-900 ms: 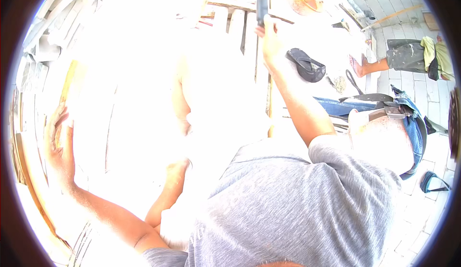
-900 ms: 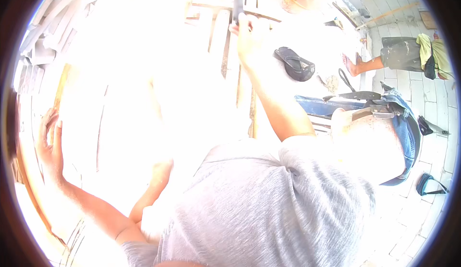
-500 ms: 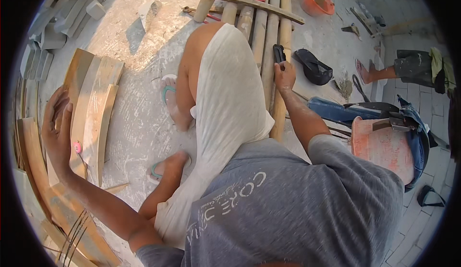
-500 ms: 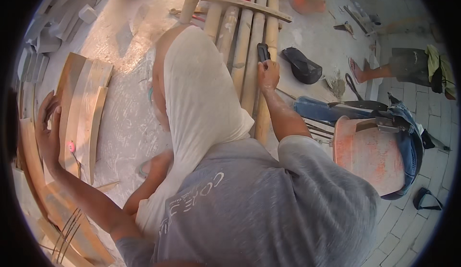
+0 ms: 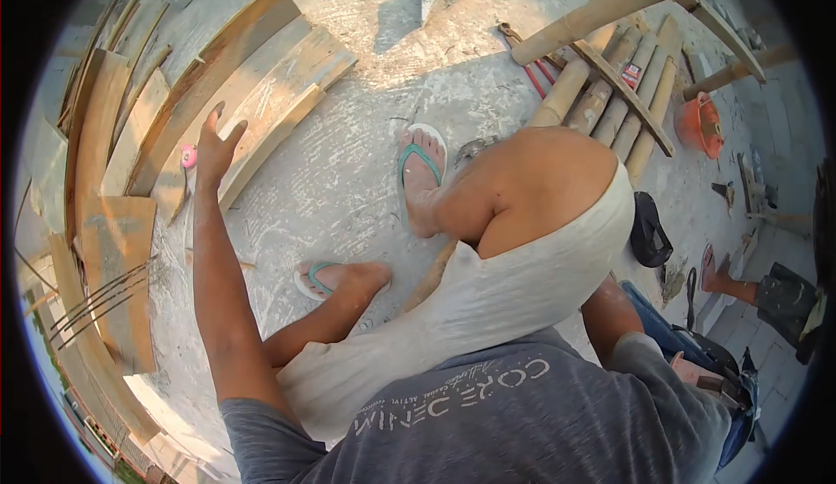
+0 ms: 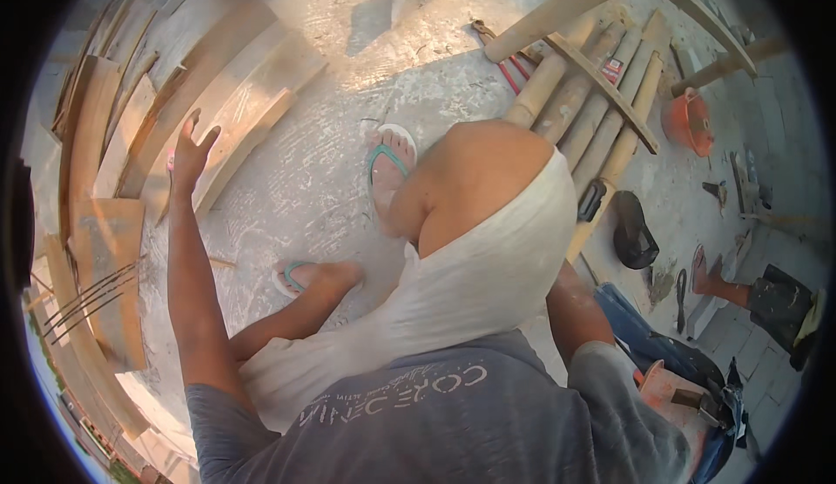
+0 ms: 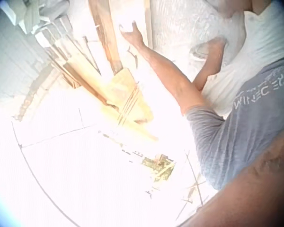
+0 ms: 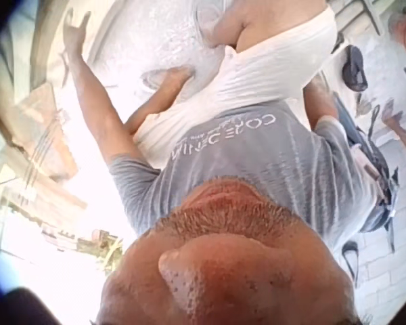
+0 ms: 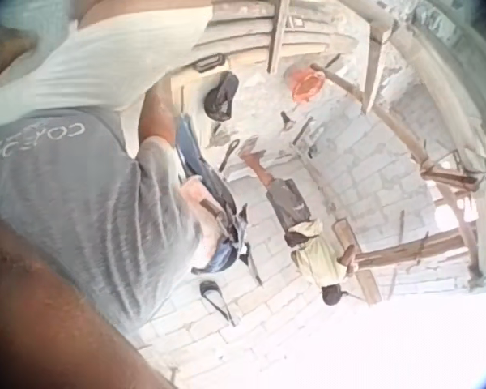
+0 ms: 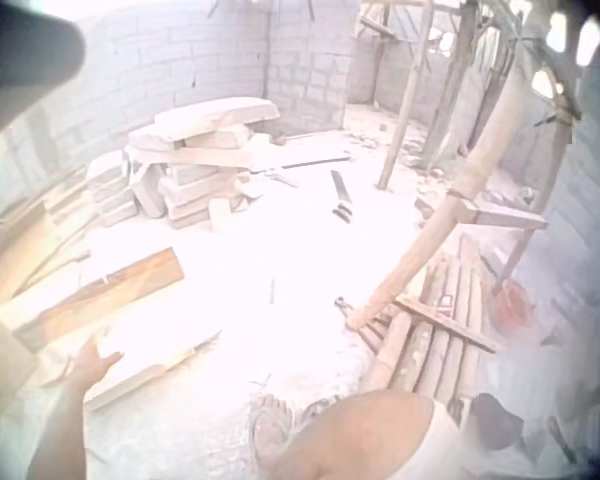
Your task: The person prepares wooden boards for construction by removing nails with pincers and using a small axe to shape the edges of the wood while seated on the floor.
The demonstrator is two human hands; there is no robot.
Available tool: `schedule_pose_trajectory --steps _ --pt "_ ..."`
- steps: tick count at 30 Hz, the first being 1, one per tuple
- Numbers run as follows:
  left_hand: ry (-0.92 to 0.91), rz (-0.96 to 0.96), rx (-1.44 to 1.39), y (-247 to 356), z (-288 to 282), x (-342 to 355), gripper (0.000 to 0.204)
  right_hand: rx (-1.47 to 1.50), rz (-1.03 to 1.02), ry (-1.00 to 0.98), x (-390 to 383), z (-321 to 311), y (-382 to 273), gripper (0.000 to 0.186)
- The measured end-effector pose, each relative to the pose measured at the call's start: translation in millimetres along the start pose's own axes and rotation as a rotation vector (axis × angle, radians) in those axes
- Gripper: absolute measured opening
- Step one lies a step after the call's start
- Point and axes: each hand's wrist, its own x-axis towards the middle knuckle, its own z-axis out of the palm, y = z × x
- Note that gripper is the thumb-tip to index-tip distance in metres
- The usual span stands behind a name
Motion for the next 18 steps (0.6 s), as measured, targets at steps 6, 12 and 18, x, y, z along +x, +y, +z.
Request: schedule_pose_trajectory --steps 6,12,18 --pt "-0.224 -0.138 -0.072 -69 82 -17 0.06 0.058 -0.135 -0.138 13 56 -39 0.03" --pt "-0.115 -0.121 -0.218 -46 160 -79 0.053 0.14 -0.067 -0.241 49 67 -56 0.027" --pt "-0.095 -0.051 -0.084 -35 161 -92 0.056 0.009 0.049 -0.192 73 73 -71 0.027"
